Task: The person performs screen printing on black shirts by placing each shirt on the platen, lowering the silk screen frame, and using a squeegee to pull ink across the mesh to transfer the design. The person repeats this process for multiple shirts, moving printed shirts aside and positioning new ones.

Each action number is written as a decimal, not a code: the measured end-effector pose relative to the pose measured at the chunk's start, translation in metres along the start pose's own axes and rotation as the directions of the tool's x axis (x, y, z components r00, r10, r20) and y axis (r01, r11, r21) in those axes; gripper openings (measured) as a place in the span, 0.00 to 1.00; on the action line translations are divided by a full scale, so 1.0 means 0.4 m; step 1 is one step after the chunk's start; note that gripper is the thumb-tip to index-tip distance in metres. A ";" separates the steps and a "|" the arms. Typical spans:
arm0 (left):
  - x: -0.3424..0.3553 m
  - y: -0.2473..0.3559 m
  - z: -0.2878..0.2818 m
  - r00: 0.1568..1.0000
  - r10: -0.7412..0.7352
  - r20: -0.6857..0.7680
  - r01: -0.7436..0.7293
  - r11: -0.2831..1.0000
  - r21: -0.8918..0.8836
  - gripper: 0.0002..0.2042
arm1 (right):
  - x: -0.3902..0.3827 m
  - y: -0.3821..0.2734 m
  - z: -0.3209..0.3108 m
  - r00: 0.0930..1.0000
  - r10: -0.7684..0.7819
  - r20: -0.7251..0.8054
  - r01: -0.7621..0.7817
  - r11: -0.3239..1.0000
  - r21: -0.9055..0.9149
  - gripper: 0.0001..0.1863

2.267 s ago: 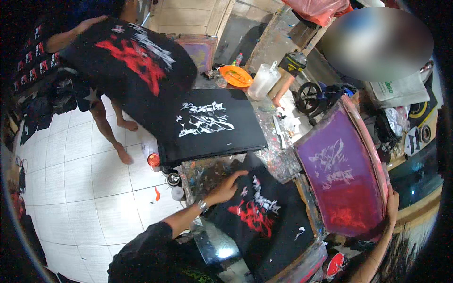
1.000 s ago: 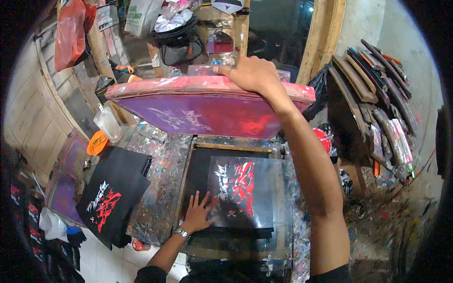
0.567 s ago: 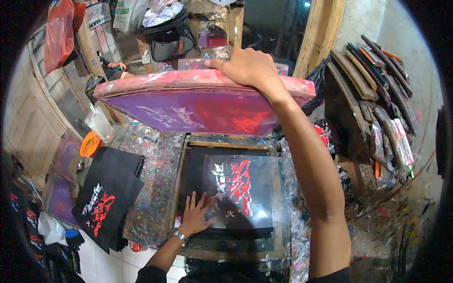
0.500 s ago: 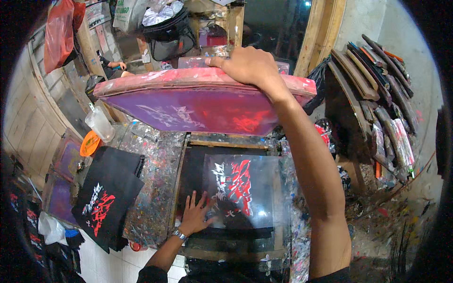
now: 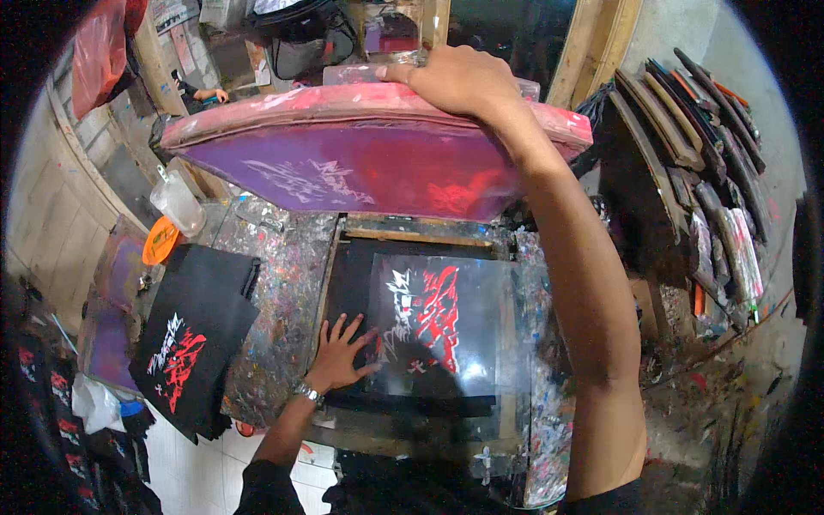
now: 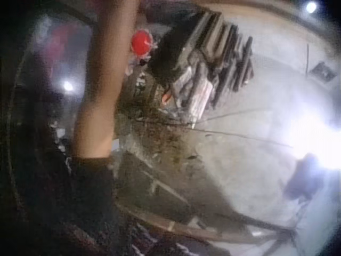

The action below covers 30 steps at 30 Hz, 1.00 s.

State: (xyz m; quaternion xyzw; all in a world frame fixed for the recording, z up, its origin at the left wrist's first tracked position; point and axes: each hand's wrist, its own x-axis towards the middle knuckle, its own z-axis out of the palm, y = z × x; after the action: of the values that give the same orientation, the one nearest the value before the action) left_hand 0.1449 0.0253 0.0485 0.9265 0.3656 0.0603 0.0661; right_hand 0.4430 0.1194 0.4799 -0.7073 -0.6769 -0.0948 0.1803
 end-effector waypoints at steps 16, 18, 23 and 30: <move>0.013 -0.036 -0.003 0.997 -0.001 0.078 -0.001 1.000 0.020 0.40 | 0.003 -0.004 -0.012 1.000 0.019 -0.007 -0.019 1.000 -0.010 0.44; 0.015 -0.034 -0.014 0.998 0.017 0.063 -0.018 1.000 0.010 0.40 | 0.004 -0.002 -0.013 1.000 0.013 0.007 -0.013 1.000 -0.014 0.44; 0.006 -0.037 -0.016 1.000 -0.011 0.014 0.011 0.999 0.034 0.42 | 0.020 0.001 -0.009 1.000 0.021 -0.002 -0.021 1.000 -0.007 0.44; 0.008 -0.013 -0.048 0.995 -0.051 0.088 0.049 0.999 0.023 0.45 | 0.051 0.014 0.007 1.000 0.008 -0.004 -0.008 1.000 -0.002 0.43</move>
State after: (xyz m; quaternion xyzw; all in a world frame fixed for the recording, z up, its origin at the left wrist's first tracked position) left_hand 0.1408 0.0329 0.0666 0.9195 0.3858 0.0134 0.0741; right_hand 0.4496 0.1391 0.4841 -0.7098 -0.6738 -0.0964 0.1813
